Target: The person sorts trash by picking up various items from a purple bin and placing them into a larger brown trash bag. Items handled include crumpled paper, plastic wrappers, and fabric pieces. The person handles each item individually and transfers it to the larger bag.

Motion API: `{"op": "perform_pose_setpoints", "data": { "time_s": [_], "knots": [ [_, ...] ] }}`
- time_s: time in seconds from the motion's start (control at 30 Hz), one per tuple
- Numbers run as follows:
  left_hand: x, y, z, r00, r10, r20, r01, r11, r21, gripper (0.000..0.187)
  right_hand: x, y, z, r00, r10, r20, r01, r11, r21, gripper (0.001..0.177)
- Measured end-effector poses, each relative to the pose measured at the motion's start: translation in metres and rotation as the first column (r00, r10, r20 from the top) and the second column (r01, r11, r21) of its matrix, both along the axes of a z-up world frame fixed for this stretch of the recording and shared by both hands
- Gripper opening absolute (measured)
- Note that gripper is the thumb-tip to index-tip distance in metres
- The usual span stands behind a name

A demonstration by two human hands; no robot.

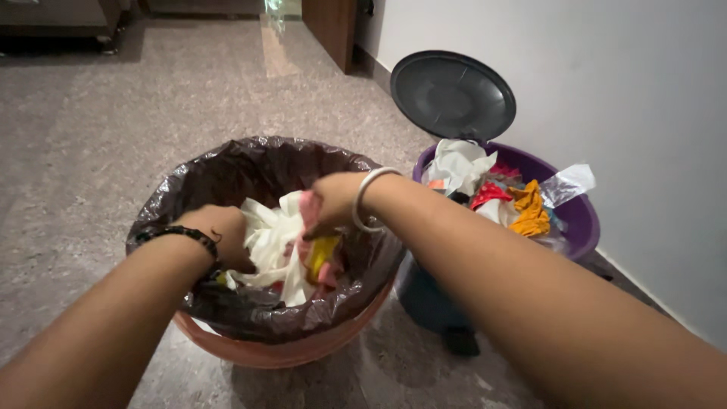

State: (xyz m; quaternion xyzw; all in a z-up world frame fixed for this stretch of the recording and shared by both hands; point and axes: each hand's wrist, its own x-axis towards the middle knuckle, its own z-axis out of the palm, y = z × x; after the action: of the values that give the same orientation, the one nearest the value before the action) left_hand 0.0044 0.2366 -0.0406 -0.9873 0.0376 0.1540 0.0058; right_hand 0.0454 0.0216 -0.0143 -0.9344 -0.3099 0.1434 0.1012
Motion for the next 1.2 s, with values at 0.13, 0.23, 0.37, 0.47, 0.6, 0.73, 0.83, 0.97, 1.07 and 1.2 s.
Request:
{"op": "perform_pose_setpoints", "data": {
  "time_s": [0.13, 0.23, 0.37, 0.47, 0.6, 0.73, 0.83, 0.97, 1.07, 1.2],
  "knots": [
    [0.015, 0.005, -0.01, 0.998, -0.055, 0.017, 0.054, 0.997, 0.051, 0.058, 0.005, 0.001, -0.025, 0.967, -0.197, 0.161, 0.211, 0.975, -0.074, 0.087],
    [0.043, -0.002, -0.045, 0.962, -0.24, -0.128, 0.247, 0.968, 0.04, 0.086, 0.014, 0.016, -0.035, 0.993, -0.111, -0.038, 0.107, 0.989, -0.099, 0.125],
    [0.094, -0.012, -0.101, 0.906, -0.312, -0.287, 0.343, 0.937, 0.062, 0.082, 0.025, 0.036, -0.058, 0.976, -0.024, -0.219, -0.005, 0.991, -0.13, 0.136],
    [0.13, -0.011, -0.129, 0.898, -0.314, -0.309, 0.354, 0.931, 0.084, 0.08, 0.048, 0.05, -0.079, 0.971, -0.077, -0.226, 0.004, 0.952, -0.306, 0.143],
    [0.151, -0.019, -0.155, 0.892, -0.341, -0.297, 0.375, 0.924, 0.066, 0.076, 0.074, 0.051, -0.129, 0.981, -0.043, -0.19, -0.016, 0.955, -0.296, 0.131],
    [0.147, -0.017, -0.143, 0.894, -0.374, -0.246, 0.372, 0.927, -0.056, 0.067, 0.094, 0.043, -0.157, 0.975, 0.025, -0.219, -0.065, 0.982, -0.179, 0.114],
    [0.134, -0.004, -0.104, 0.945, -0.268, -0.19, 0.125, 0.828, -0.546, 0.051, 0.1, 0.036, -0.14, 0.983, -0.059, -0.172, 0.014, 0.968, -0.251, 0.075],
    [0.103, 0.005, -0.046, 0.97, -0.242, 0.001, 0.211, 0.845, -0.491, 0.053, 0.087, 0.034, -0.097, 0.992, -0.03, -0.125, 0.03, 1.0, -0.007, 0.055],
    [0.074, 0.02, -0.012, 0.962, -0.25, 0.105, 0.272, 0.899, -0.345, 0.063, 0.073, 0.044, -0.072, 0.994, -0.012, -0.108, 0.025, 0.992, 0.123, 0.047],
    [0.038, 0.051, 0.002, 0.93, -0.286, 0.233, 0.305, 0.951, -0.051, 0.06, 0.046, 0.075, -0.077, 0.997, 0.067, -0.042, -0.061, 0.988, 0.142, 0.036]
  ]
}}
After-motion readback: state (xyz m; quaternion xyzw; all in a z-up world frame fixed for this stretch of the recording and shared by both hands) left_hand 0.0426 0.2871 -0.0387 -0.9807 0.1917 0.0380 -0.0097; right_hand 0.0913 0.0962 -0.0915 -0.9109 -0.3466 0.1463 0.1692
